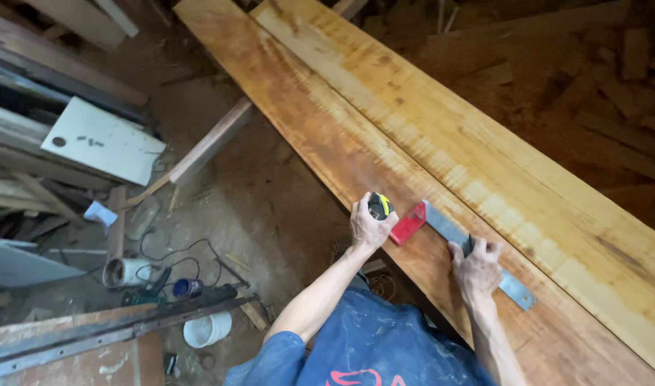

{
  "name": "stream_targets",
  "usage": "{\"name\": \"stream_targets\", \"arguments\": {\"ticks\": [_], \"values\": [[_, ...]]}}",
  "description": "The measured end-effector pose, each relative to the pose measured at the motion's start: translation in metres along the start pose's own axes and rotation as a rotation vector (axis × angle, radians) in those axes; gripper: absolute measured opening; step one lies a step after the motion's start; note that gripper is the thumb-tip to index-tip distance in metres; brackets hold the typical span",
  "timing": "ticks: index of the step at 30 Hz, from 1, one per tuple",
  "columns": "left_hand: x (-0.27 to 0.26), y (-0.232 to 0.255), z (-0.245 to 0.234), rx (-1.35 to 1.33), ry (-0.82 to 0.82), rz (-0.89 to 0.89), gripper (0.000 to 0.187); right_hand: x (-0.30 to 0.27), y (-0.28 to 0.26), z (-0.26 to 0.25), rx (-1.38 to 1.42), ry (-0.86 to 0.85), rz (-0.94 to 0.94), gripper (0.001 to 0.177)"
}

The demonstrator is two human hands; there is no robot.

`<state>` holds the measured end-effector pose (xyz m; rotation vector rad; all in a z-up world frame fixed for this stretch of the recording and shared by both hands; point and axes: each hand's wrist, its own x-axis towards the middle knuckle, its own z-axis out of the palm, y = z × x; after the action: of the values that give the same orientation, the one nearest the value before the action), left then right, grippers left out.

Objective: The person measures a long wooden plank with a tape measure and marks it with a pencil using a try square as a guide. The person repeatedly measures and marks multiple points along the plank's length.

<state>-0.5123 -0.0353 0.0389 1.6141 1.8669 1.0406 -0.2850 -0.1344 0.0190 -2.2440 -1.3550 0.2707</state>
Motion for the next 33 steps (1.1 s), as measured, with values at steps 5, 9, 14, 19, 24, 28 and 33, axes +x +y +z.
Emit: {"name": "stream_targets", "arguments": {"ticks": [5,9,14,19,24,28,33], "values": [[0.018,-0.029,-0.015,-0.041,0.059,-0.068,0.072,0.04,-0.037,0.041,0.051,-0.017,-0.096,0.054],[0.055,-0.049,-0.03,-0.15,0.084,-0.026,0.071,0.06,-0.079,0.066,0.041,-0.023,-0.056,0.053],[0.147,-0.087,-0.051,-0.325,-0.043,-0.043,0.077,0.094,-0.13,0.113,-0.021,0.06,0.013,0.053],[0.283,-0.163,-0.071,-0.38,-0.188,0.05,0.078,0.123,-0.222,0.181,-0.058,0.36,0.083,0.042],[0.362,-0.245,-0.108,-0.289,-0.31,0.294,0.078,0.076,-0.355,0.234,-0.078,0.21,0.003,0.033],[0.395,-0.293,-0.132,-0.284,-0.295,0.703,0.08,0.044,-0.419,0.245,-0.094,0.039,0.033,0.072],[0.413,-0.313,-0.137,-0.324,-0.504,0.661,0.079,0.033,-0.431,0.253,-0.244,0.049,0.132,0.064]]}}
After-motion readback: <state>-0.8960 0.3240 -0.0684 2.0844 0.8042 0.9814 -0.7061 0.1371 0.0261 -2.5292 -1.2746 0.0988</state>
